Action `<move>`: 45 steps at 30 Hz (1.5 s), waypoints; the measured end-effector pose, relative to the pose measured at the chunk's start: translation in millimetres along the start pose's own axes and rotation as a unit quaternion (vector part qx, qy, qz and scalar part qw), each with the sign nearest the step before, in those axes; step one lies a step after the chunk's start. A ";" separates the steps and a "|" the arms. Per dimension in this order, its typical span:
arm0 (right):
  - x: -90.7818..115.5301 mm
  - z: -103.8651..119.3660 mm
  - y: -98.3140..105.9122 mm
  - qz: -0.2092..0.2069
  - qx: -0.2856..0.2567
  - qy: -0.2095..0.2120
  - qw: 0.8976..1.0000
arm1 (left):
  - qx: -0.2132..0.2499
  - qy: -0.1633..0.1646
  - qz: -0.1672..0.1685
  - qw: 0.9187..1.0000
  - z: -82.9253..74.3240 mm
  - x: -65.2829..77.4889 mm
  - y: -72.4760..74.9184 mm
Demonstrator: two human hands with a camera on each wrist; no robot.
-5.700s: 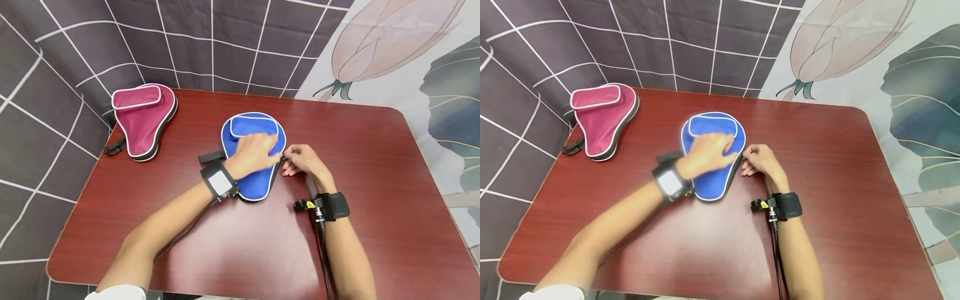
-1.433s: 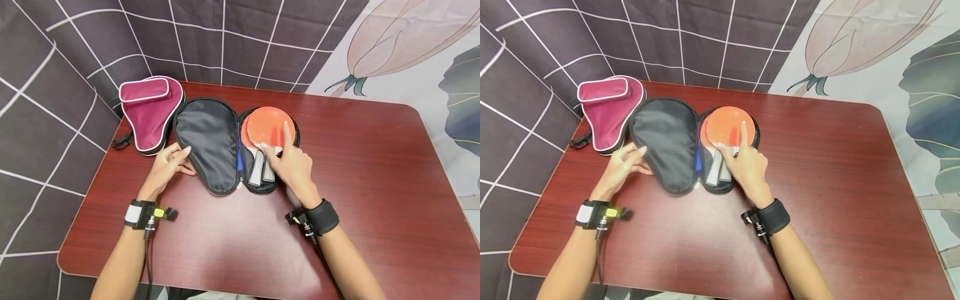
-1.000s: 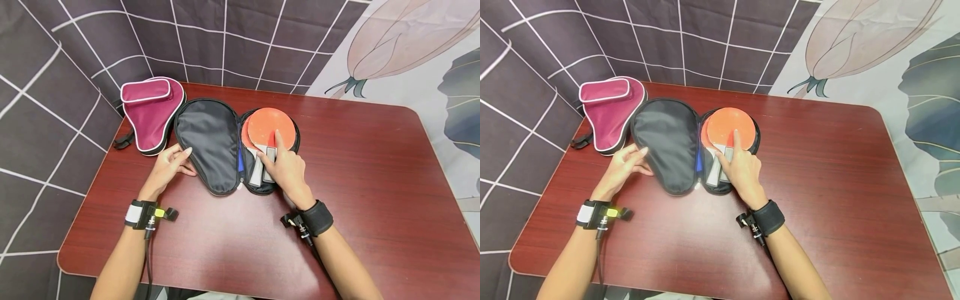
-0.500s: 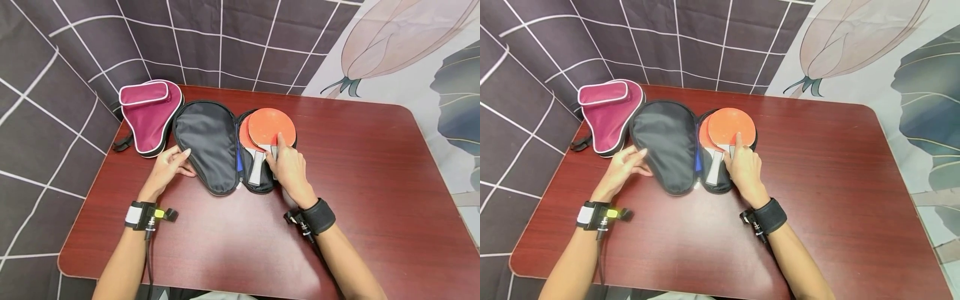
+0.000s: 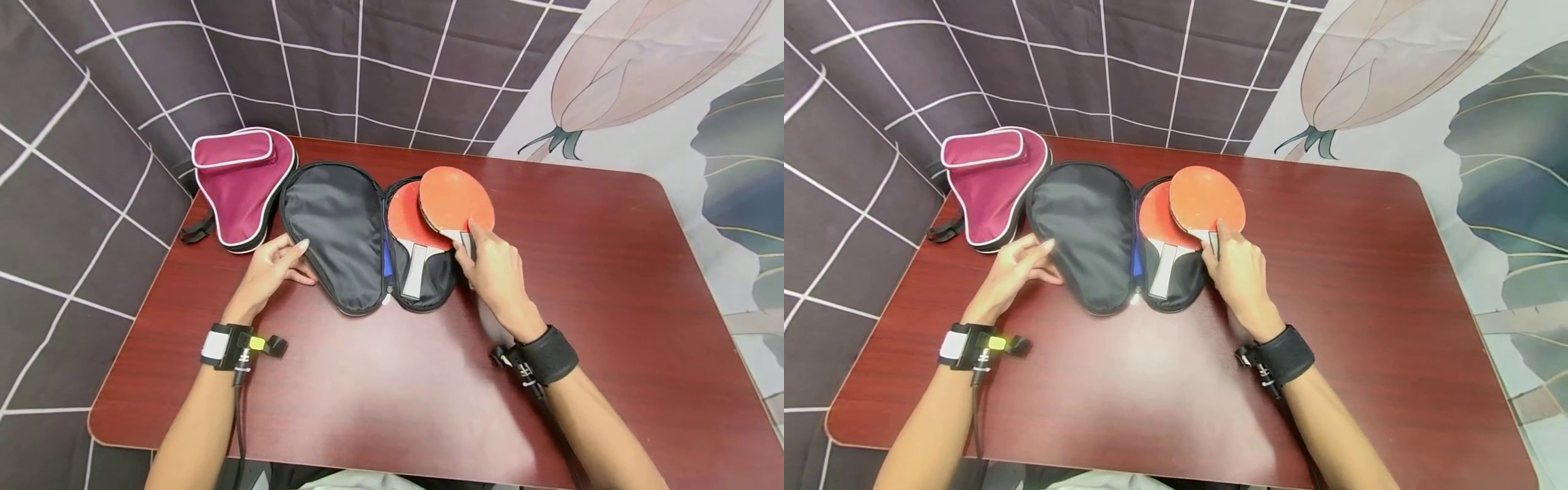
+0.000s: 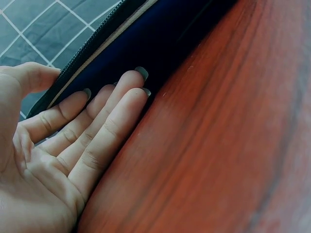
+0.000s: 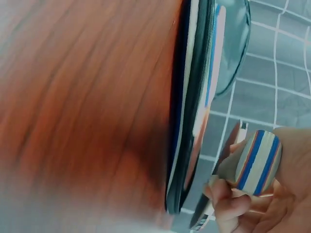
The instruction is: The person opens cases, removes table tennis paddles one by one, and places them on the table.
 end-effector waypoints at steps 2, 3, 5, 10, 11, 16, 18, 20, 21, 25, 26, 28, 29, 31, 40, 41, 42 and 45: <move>-1.7 -9.3 5.4 -0.020 -0.008 -0.002 1.000 | 0.002 0.000 -0.002 1.000 -0.8 0.8 1.5; -2.7 -14.7 7.9 -0.028 -0.012 -0.004 1.000 | 0.001 0.002 -0.004 1.000 -1.0 1.1 2.6; -5.3 -28.2 11.4 -0.041 -0.011 -0.010 0.999 | 0.000 0.003 -0.010 1.000 -1.6 2.1 5.2; -11.7 -76.3 14.3 -0.042 0.017 -0.039 0.998 | -0.001 0.005 -0.013 1.000 -4.1 3.6 9.5; -13.4 -87.9 14.3 -0.040 0.025 -0.045 0.998 | -0.001 0.004 -0.011 1.000 -5.2 3.4 9.8; -21.0 -148.8 8.9 -0.006 0.059 -0.076 0.995 | -0.005 -0.010 -0.011 1.000 -13.8 2.9 12.0; -19.9 -172.8 4.7 0.013 0.069 -0.087 0.994 | -0.007 -0.008 -0.012 1.000 -14.7 3.2 12.3; -15.9 -195.9 -0.1 0.034 0.077 -0.097 0.992 | -0.009 -0.003 -0.012 1.000 -13.1 4.2 11.9; -13.2 -206.9 -2.5 0.043 0.080 -0.100 0.991 | -0.009 0.000 -0.012 1.000 -11.7 4.8 11.4; -3.0 -247.1 -9.9 0.082 0.097 -0.111 0.986 | -0.007 0.006 -0.008 1.000 -5.5 5.8 8.9; -1.0 -256.0 -11.4 0.093 0.100 -0.116 0.984 | -0.006 0.006 -0.007 1.000 -4.7 5.8 8.0; 1.6 -272.1 -13.7 0.116 0.106 -0.124 0.980 | -0.006 0.007 -0.005 1.000 -3.5 5.5 7.0; 2.2 -279.3 -14.6 0.128 0.107 -0.127 0.978 | -0.005 0.007 -0.005 1.000 -3.3 5.5 6.7; 2.8 -292.5 -17.0 0.146 0.111 -0.128 0.975 | -0.005 0.007 -0.007 1.000 -3.4 6.1 6.6; 10.5 -346.7 -17.2 0.202 0.131 -0.138 0.961 | -0.001 0.006 -0.002 1.000 -0.3 3.2 2.7; 12.1 -350.9 -17.3 0.208 0.131 -0.142 0.959 | -0.001 0.007 -0.001 1.000 0.3 2.8 2.2; 13.3 -354.5 -17.4 0.214 0.132 -0.143 0.957 | 0.000 0.008 -0.001 1.000 0.8 2.5 1.8; 15.6 -361.5 -17.0 0.227 0.135 -0.150 0.953 | 0.002 0.010 0.000 1.000 0.8 2.3 0.6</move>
Point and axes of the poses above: each hand's wrist, its own x-axis away from the middle knuckle, its own y-axis out of the back of the hand, z = x × y, the point moved 8 cm from there along -x, towards the middle knuckle, and after that the axes turned 15 degrees about x, right-handed, at the moved point
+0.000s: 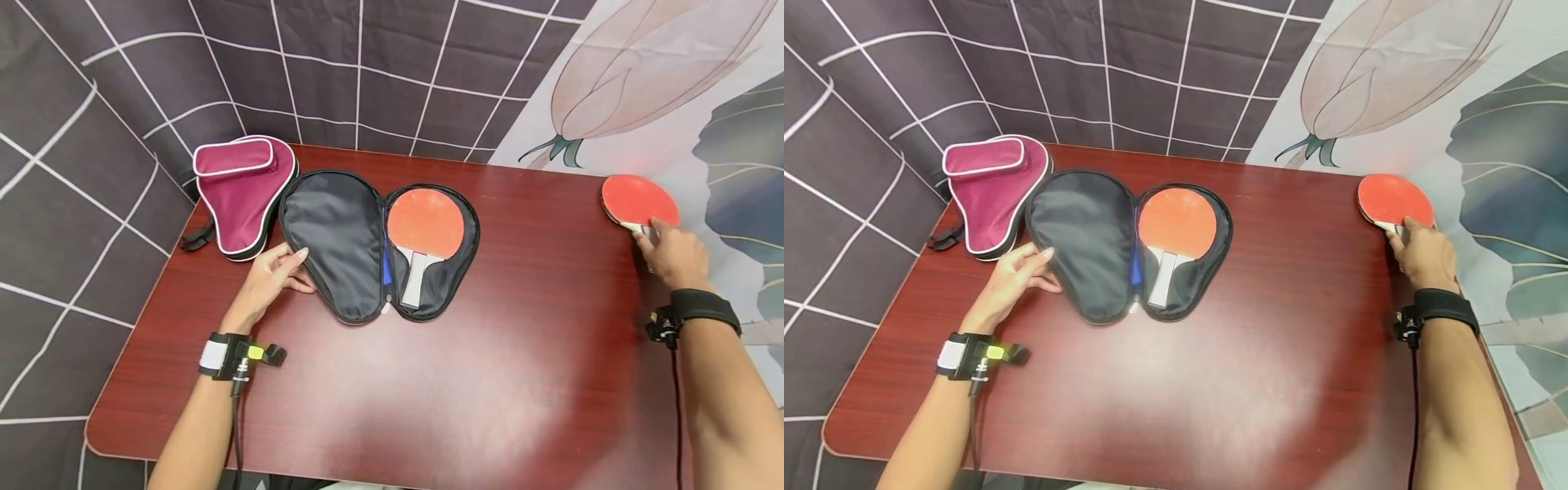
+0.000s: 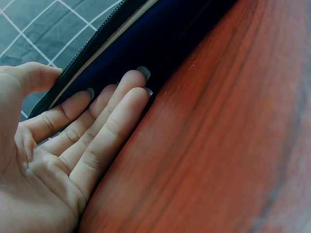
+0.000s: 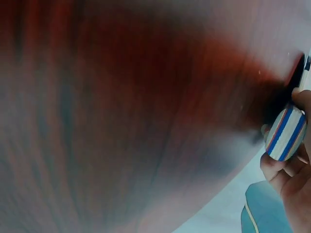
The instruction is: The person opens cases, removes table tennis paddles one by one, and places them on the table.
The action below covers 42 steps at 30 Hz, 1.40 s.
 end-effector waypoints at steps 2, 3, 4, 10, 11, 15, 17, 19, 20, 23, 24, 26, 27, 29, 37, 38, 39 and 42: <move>-0.3 -2.7 -0.9 0.002 0.003 -0.002 1.000 | 0.000 0.001 0.000 1.000 0.0 0.7 -0.4; -0.3 -3.8 -1.2 0.002 0.004 -0.002 1.000 | -0.001 0.001 -0.001 1.000 -0.2 1.0 -0.6; -0.2 -4.6 -1.6 0.004 0.005 -0.003 1.000 | -0.002 0.001 -0.001 1.000 -0.2 1.0 -0.4; 2.4 -7.0 -2.3 -0.004 0.017 -0.019 1.000 | -0.005 0.004 -0.004 1.000 0.5 0.0 0.3; 2.8 -7.3 -2.4 -0.003 0.023 -0.025 0.999 | -0.004 0.003 -0.004 1.000 0.4 -0.6 0.0; 2.5 -7.7 1.1 -0.012 0.050 -0.047 0.998 | -0.002 -0.002 -0.001 1.000 -0.8 -3.0 -0.7; 1.2 -6.5 4.2 -0.022 0.067 -0.056 0.996 | -0.003 -0.007 0.000 1.000 -1.9 -4.0 -0.7; 0.6 -4.3 6.4 -0.033 0.079 -0.060 0.994 | -0.003 -0.011 0.000 1.000 -2.8 -4.6 -0.1; 0.9 -3.2 6.4 -0.035 0.087 -0.060 0.994 | -0.002 -0.013 0.000 1.000 -3.1 -4.6 0.2; 4.9 2.5 4.4 -0.043 0.078 -0.055 0.995 | -0.002 -0.009 0.000 1.000 -2.6 -4.2 1.3; 7.0 4.8 3.4 -0.046 0.069 -0.052 0.995 | -0.002 -0.007 0.000 1.000 -2.1 -3.9 1.5; 11.8 9.6 1.5 -0.051 0.050 -0.044 0.996 | -0.002 -0.002 -0.001 1.000 -0.8 -3.4 1.5; 14.3 12.5 1.3 -0.055 0.040 -0.041 0.997 | -0.003 0.000 -0.002 1.000 0.0 -3.2 1.3; 17.8 19.0 3.1 -0.059 0.029 -0.035 0.997 | -0.004 0.001 -0.002 1.000 0.2 -3.2 0.8; 33.6 60.7 22.6 -0.084 -0.016 -0.018 0.996 | -0.001 0.000 -0.002 1.000 1.5 -4.0 1.9; 36.1 67.6 26.1 -0.094 -0.024 -0.017 0.995 | -0.001 0.000 -0.002 1.000 1.3 -4.0 1.9; 38.7 75.3 29.4 -0.106 -0.030 -0.016 0.994 | -0.002 0.001 -0.002 1.000 1.1 -3.9 1.9; 46.4 100.4 38.2 -0.138 -0.048 -0.007 0.989 | -0.001 0.003 0.001 1.000 0.7 -4.1 1.1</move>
Point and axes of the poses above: each hand's wrist, its own x-axis away from the middle knuckle, its own y-axis out of the back of the hand, z = x × y, the point moved 8 cm from there along -x, towards the middle knuckle, and after that the axes turned 15 degrees about x, right-handed, at the moved point
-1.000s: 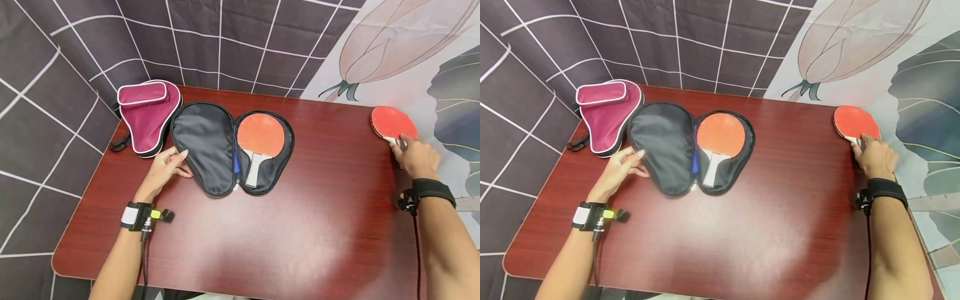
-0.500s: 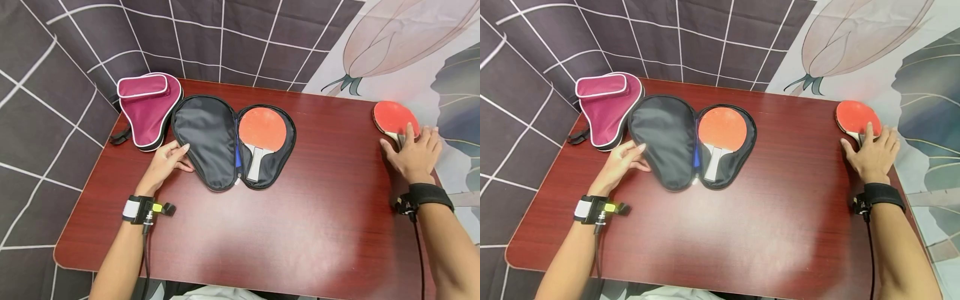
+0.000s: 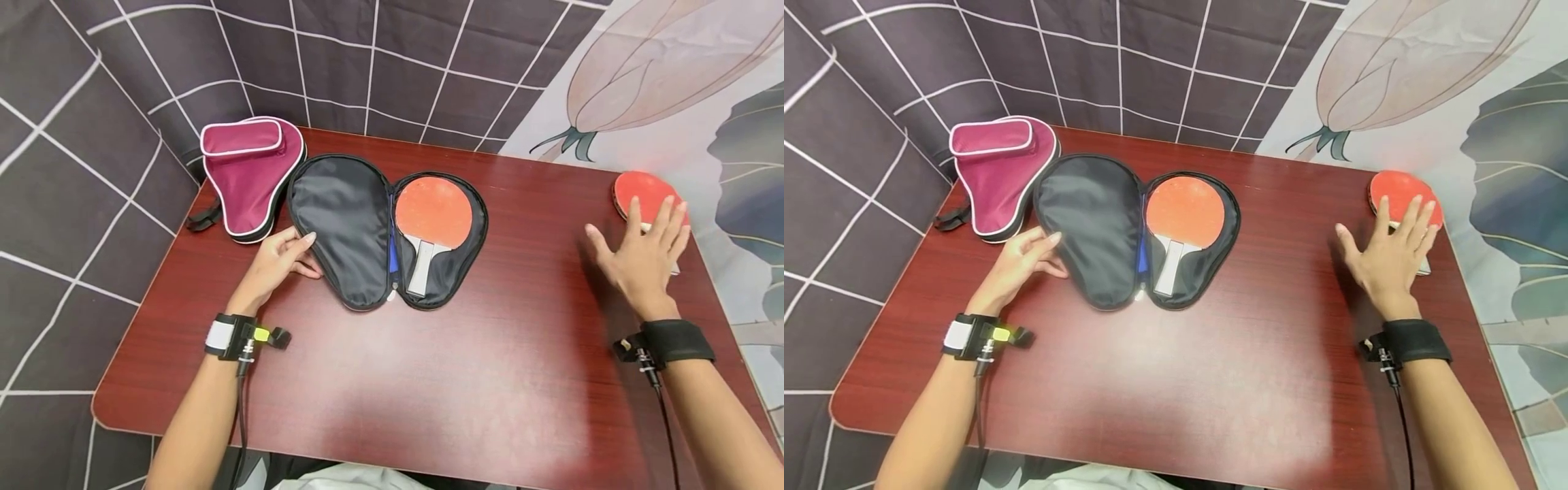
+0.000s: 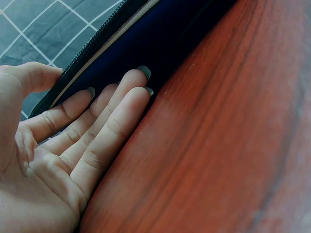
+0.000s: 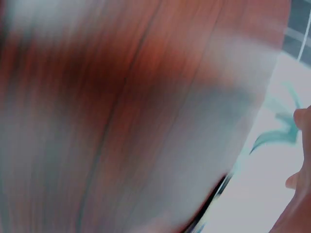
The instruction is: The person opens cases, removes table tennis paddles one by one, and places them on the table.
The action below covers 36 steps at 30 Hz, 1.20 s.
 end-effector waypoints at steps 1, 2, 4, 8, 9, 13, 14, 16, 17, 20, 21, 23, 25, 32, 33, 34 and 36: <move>2.7 9.4 2.5 -0.015 -0.008 0.003 1.000 | 0.000 0.000 0.002 1.000 -0.3 -0.3 -0.5; 5.8 19.4 4.9 -0.031 -0.015 0.009 0.999 | 0.001 0.001 0.002 1.000 -0.5 -0.6 -0.8; 12.1 40.6 10.0 -0.059 -0.028 0.021 0.998 | 0.001 -0.001 0.003 1.000 -1.2 -1.2 -1.3; 23.8 82.2 21.0 -0.104 -0.034 0.056 0.992 | -0.001 -0.002 0.001 1.000 -1.1 -2.0 -1.0; 25.6 91.7 22.9 -0.103 -0.033 0.062 0.992 | -0.001 -0.002 0.001 1.000 -0.8 -2.1 -0.6; 32.1 127.4 26.8 -0.092 -0.044 0.090 0.991 | -0.001 -0.002 -0.004 1.000 0.6 -0.6 1.2; 34.1 135.9 26.5 -0.084 -0.050 0.097 0.990 | -0.001 -0.003 -0.005 1.000 0.8 0.0 1.5; 38.9 152.4 25.9 -0.080 -0.063 0.110 0.989 | -0.002 -0.003 -0.005 1.000 1.1 1.0 1.9; 41.5 160.2 25.0 -0.075 -0.069 0.115 0.988 | -0.001 -0.003 -0.005 1.000 1.3 1.2 2.0; 49.3 182.0 22.9 -0.072 -0.078 0.126 0.986 | 0.000 -0.003 -0.002 1.000 2.0 1.7 1.9; 51.6 189.2 22.2 -0.071 -0.079 0.131 0.986 | 0.001 -0.003 -0.002 1.000 2.1 1.7 2.0; 56.2 203.6 20.6 -0.064 -0.077 0.138 0.985 | 0.001 -0.003 0.000 1.000 2.4 1.5 2.1; 60.4 217.9 19.9 -0.060 -0.074 0.144 0.985 | 0.000 -0.001 0.000 1.000 2.4 1.2 2.0; 69.9 267.3 29.0 -0.076 -0.049 0.163 0.982 | -0.003 0.002 -0.001 1.000 1.6 -0.4 0.2; 70.8 273.7 30.2 -0.077 -0.044 0.167 0.982 | -0.003 0.002 -0.001 1.000 1.5 -0.4 0.0; 72.1 279.5 31.0 -0.076 -0.040 0.171 0.981 | -0.004 0.002 -0.002 1.000 1.5 -0.3 -0.2; 74.8 290.0 32.3 -0.074 -0.033 0.180 0.980 | -0.005 0.001 -0.003 1.000 1.1 -0.1 -0.3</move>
Point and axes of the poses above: each hand's wrist, its own x-axis away from the middle knuckle, its own y-axis out of the back of the hand, z = x × y, the point moved 8 cm from there along -x, towards the middle knuckle, and after that the axes turned 15 degrees about x, right-handed, at the moved point
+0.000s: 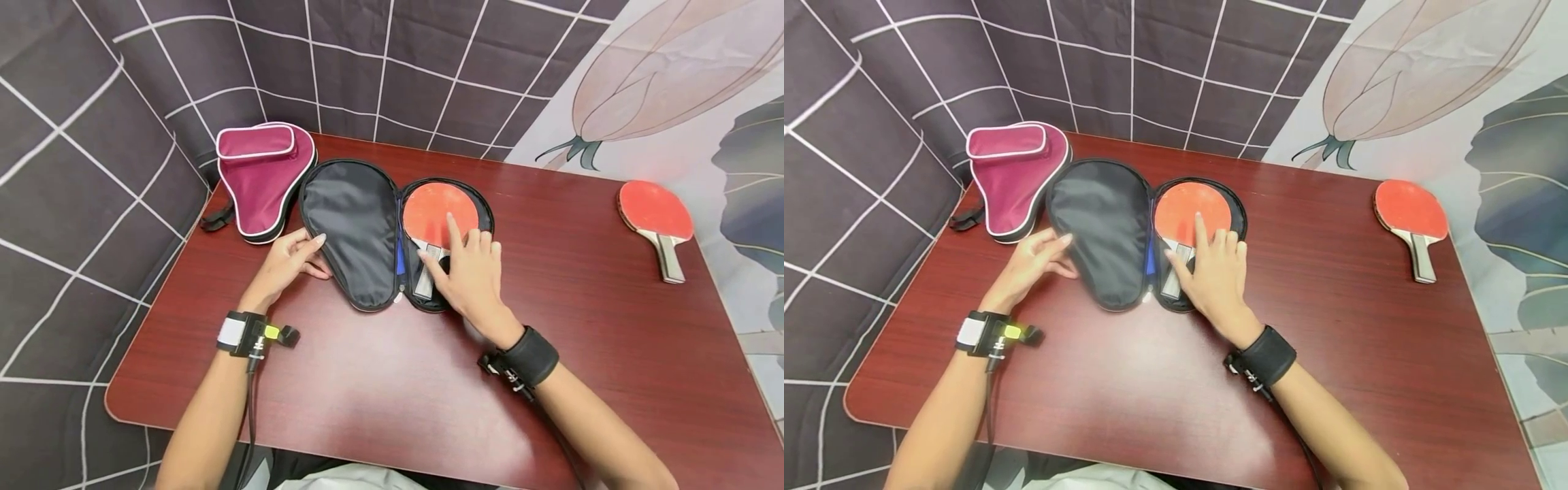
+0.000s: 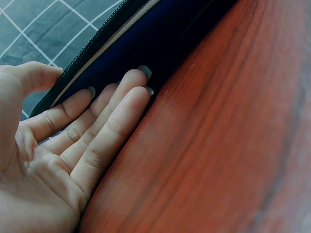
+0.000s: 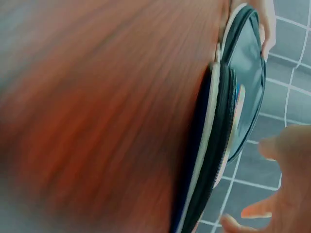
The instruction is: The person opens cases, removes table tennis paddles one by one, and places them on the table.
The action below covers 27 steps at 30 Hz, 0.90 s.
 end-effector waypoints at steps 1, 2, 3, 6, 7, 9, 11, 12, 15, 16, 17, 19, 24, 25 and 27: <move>-0.1 4.4 0.5 0.000 -0.001 0.004 1.000 | 0.000 0.000 0.000 1.000 0.1 -0.2 -0.1; 0.1 8.0 0.3 0.004 -0.001 0.005 1.000 | 0.000 0.001 0.000 1.000 0.0 -0.3 -0.5; 0.7 11.3 0.4 0.007 -0.001 0.006 1.000 | 0.000 0.001 0.000 1.000 -0.1 -0.5 -1.0; 2.6 18.7 -1.4 0.023 -0.002 0.007 1.000 | 0.000 0.001 0.001 1.000 -0.5 -1.1 -2.7; 3.2 20.5 -2.8 0.032 -0.002 0.009 0.999 | 0.001 0.001 0.001 1.000 -0.5 -1.3 -3.1; 3.7 23.2 -6.7 0.052 -0.001 0.011 0.999 | 0.002 0.001 0.001 1.000 -0.6 -1.4 -4.0; 3.7 23.6 -9.7 0.069 -0.004 0.011 0.998 | 0.003 0.001 0.000 1.000 -0.6 -1.5 -5.0; 3.6 22.9 -11.1 0.078 -0.007 0.009 0.997 | 0.004 0.001 0.001 1.000 -0.5 -1.6 -5.3; 3.7 18.3 -14.4 0.102 -0.020 -0.006 0.995 | 0.003 0.002 0.002 1.000 -0.2 -1.9 -6.6; 3.8 16.6 -14.7 0.107 -0.025 -0.011 0.994 | 0.002 0.002 0.002 1.000 -0.1 -2.1 -6.6; 3.8 14.8 -15.1 0.109 -0.029 -0.016 0.994 | 0.001 0.001 0.002 1.000 0.0 -2.3 -6.4; 3.5 11.6 -14.8 0.107 -0.031 -0.022 0.994 | 0.000 0.000 0.003 1.000 0.2 -2.5 -5.4; 2.0 5.7 -8.7 0.067 -0.027 -0.022 0.997 | 0.002 -0.002 0.000 1.000 0.2 -1.7 -2.1; 1.7 4.8 -7.1 0.057 -0.028 -0.020 0.998 | 0.001 -0.001 -0.001 1.000 0.2 -1.3 -1.5; 1.1 3.2 -3.3 0.035 -0.033 -0.017 0.999 | 0.000 0.001 -0.002 1.000 0.1 -0.3 -0.3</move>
Point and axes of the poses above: each hand's wrist, its own x-axis away from the middle knuckle, its own y-axis out of the back of the hand, z = x × y, the point moved 8 cm from there along -x, towards the middle knuckle, and after that the axes turned 15 degrees about x, right-handed, at the moved point
